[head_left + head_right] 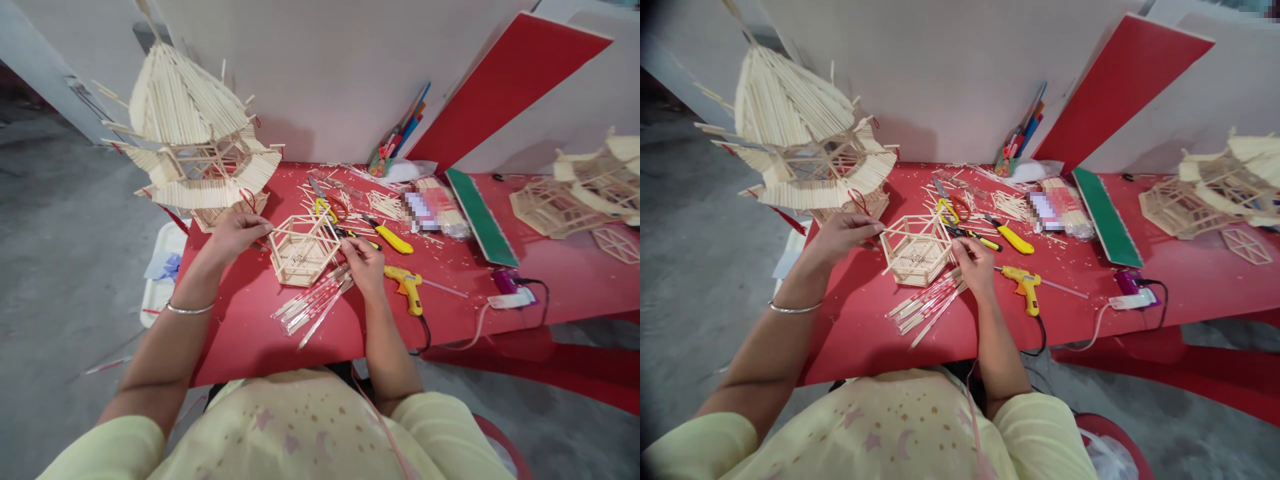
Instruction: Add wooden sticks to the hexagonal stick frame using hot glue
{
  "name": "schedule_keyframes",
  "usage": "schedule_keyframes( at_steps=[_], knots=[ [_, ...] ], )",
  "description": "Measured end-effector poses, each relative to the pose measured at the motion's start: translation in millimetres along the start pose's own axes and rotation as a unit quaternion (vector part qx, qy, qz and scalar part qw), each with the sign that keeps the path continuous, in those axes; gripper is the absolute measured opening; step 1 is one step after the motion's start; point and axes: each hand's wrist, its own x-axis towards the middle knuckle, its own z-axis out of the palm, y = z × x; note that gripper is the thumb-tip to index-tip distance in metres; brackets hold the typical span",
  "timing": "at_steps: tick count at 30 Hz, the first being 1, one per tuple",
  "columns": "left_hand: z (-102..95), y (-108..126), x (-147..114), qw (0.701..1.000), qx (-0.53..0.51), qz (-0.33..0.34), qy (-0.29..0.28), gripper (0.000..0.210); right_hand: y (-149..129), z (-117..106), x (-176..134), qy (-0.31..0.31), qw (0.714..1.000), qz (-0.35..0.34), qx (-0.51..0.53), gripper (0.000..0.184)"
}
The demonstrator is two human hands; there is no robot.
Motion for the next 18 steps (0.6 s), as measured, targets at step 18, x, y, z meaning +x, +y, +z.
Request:
schedule_keyframes(
  at_steps=[18],
  knots=[
    [-7.7,3.7,-4.6,0.998,0.063,0.002,-0.011,0.038,-1.6,-3.1,8.4,-0.022,1.0,0.006,0.003,0.028]
  ],
)
